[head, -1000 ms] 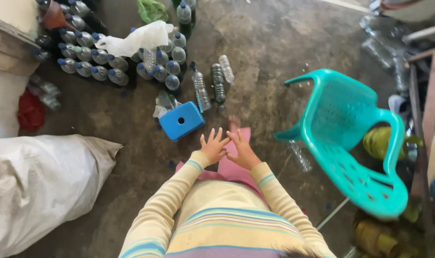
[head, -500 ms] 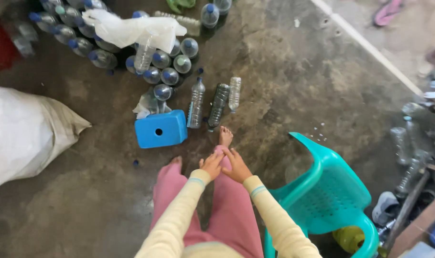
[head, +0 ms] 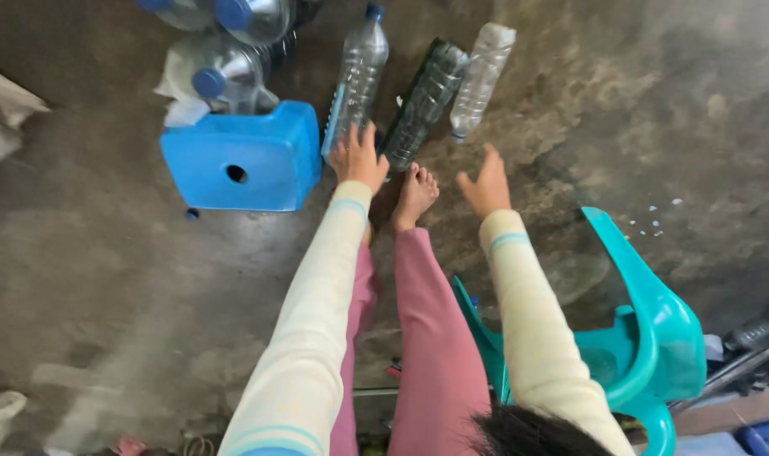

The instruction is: Collecting empty plastic bottles from the floor and putting them into a large white sack.

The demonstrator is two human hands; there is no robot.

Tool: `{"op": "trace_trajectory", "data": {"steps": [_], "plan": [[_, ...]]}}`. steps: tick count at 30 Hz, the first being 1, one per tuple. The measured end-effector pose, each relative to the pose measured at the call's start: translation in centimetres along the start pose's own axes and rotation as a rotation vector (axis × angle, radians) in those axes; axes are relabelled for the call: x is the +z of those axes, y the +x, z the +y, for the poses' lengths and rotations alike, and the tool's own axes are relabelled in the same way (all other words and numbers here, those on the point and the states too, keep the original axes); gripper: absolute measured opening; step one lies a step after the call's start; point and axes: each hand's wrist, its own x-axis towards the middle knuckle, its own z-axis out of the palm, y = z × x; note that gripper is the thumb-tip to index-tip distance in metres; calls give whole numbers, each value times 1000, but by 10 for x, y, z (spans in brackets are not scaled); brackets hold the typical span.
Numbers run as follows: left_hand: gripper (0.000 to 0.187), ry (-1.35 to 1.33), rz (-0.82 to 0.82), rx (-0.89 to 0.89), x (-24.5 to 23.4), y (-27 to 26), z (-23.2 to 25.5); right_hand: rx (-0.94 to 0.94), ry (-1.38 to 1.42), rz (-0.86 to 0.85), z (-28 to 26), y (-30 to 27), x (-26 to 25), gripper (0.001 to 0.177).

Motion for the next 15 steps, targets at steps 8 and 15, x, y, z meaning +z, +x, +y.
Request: {"op": "trace_trajectory", "data": {"steps": [8, 15], "plan": [[122, -154, 73, -220, 74, 91, -66, 138, -111, 199, 83, 133, 65, 101], [129, -294, 125, -192, 97, 64, -80, 442, 203, 0, 81, 153, 73, 78]]}}
